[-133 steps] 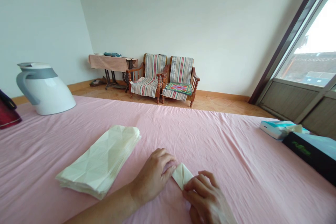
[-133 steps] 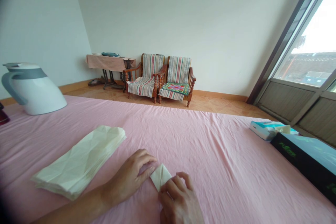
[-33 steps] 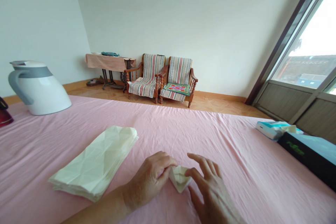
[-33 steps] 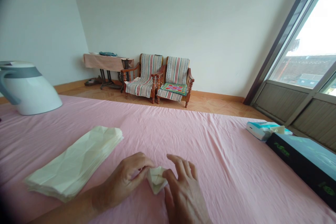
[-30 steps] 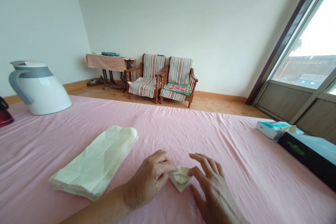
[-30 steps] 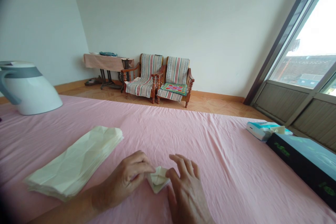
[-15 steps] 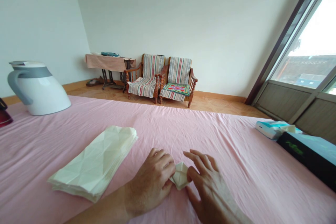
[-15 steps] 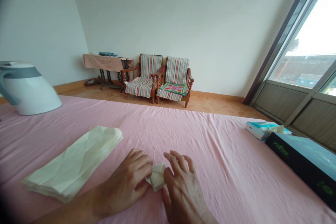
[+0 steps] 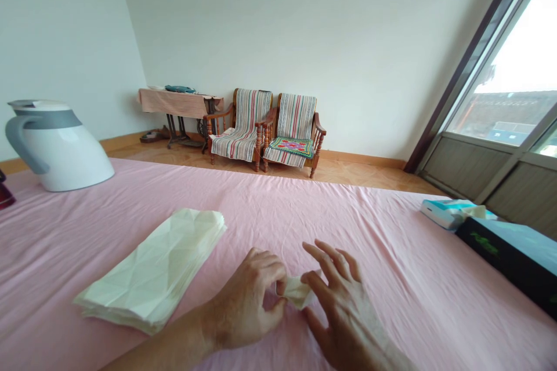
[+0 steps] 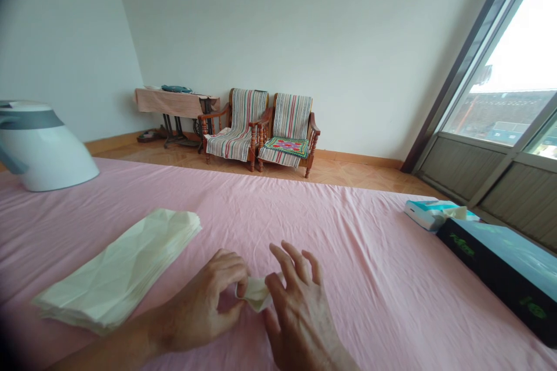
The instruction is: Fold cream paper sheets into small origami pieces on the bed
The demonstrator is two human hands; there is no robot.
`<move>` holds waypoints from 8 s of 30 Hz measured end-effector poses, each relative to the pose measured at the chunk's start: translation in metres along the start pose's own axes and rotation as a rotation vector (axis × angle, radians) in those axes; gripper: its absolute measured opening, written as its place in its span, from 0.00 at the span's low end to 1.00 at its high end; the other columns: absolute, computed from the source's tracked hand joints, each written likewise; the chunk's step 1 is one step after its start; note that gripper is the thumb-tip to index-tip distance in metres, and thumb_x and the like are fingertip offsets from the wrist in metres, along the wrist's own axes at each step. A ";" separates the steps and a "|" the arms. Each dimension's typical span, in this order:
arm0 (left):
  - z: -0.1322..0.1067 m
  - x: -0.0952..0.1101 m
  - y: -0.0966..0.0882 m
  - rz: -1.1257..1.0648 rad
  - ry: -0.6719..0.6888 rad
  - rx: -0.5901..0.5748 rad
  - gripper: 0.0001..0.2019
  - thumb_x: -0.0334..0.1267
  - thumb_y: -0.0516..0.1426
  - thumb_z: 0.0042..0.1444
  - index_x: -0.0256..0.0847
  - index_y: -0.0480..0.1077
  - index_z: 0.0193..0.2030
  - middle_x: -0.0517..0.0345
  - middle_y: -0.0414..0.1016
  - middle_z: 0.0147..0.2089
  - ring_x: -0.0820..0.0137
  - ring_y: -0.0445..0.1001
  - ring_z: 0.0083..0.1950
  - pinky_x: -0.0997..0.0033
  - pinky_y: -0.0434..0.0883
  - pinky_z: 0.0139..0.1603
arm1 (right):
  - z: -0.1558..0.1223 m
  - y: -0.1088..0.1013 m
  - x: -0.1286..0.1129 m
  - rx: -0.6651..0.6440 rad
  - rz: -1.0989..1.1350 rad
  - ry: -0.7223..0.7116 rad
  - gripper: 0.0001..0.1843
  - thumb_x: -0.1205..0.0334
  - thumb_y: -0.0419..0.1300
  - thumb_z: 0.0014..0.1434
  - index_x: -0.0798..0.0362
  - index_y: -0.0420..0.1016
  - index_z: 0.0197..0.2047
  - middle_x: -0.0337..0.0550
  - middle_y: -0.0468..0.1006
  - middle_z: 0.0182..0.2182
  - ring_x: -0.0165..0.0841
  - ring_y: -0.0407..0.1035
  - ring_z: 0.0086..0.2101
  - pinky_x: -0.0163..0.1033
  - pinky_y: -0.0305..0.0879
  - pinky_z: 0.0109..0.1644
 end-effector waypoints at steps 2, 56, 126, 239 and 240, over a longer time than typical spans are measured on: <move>0.000 0.002 -0.001 -0.006 0.012 -0.023 0.11 0.22 0.55 0.40 0.40 0.62 0.30 0.62 0.69 0.34 0.68 0.67 0.39 0.67 0.59 0.45 | -0.001 0.003 0.000 -0.003 -0.013 -0.005 0.10 0.70 0.58 0.51 0.48 0.71 0.37 0.42 0.58 0.64 0.44 0.46 0.64 0.58 0.43 0.63; 0.000 -0.009 0.022 -0.084 -0.221 0.054 0.06 0.25 0.58 0.52 0.38 0.68 0.29 0.61 0.67 0.34 0.69 0.67 0.39 0.73 0.62 0.39 | -0.012 0.035 0.027 -0.027 0.205 0.296 0.06 0.63 0.60 0.55 0.49 0.72 0.26 0.47 0.76 0.46 0.45 0.69 0.47 0.49 0.67 0.44; -0.004 0.002 0.012 0.288 0.236 -0.030 0.06 0.31 0.52 0.65 0.40 0.70 0.42 0.56 0.72 0.39 0.65 0.66 0.43 0.62 0.59 0.47 | -0.005 0.036 0.034 0.000 0.242 0.423 0.07 0.64 0.57 0.53 0.50 0.71 0.25 0.46 0.76 0.43 0.42 0.69 0.45 0.47 0.62 0.46; -0.012 -0.010 -0.002 0.127 0.050 0.173 0.11 0.22 0.52 0.54 0.39 0.67 0.41 0.54 0.69 0.42 0.63 0.66 0.45 0.60 0.64 0.47 | -0.029 0.013 0.023 0.246 -0.091 0.122 0.17 0.70 0.50 0.55 0.53 0.66 0.49 0.50 0.77 0.43 0.40 0.72 0.42 0.43 0.68 0.40; -0.011 -0.009 -0.002 0.112 0.037 0.172 0.10 0.24 0.53 0.55 0.39 0.66 0.42 0.54 0.68 0.43 0.62 0.66 0.46 0.60 0.65 0.48 | -0.028 0.013 0.021 0.257 -0.061 0.118 0.18 0.69 0.51 0.55 0.52 0.65 0.49 0.50 0.76 0.44 0.41 0.72 0.42 0.44 0.69 0.41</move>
Point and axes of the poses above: each hand's wrist, its own z-axis towards the middle knuckle, its own y-axis out of the palm, x = y × z, the point moved 3 cm from there along z, towards the middle knuckle
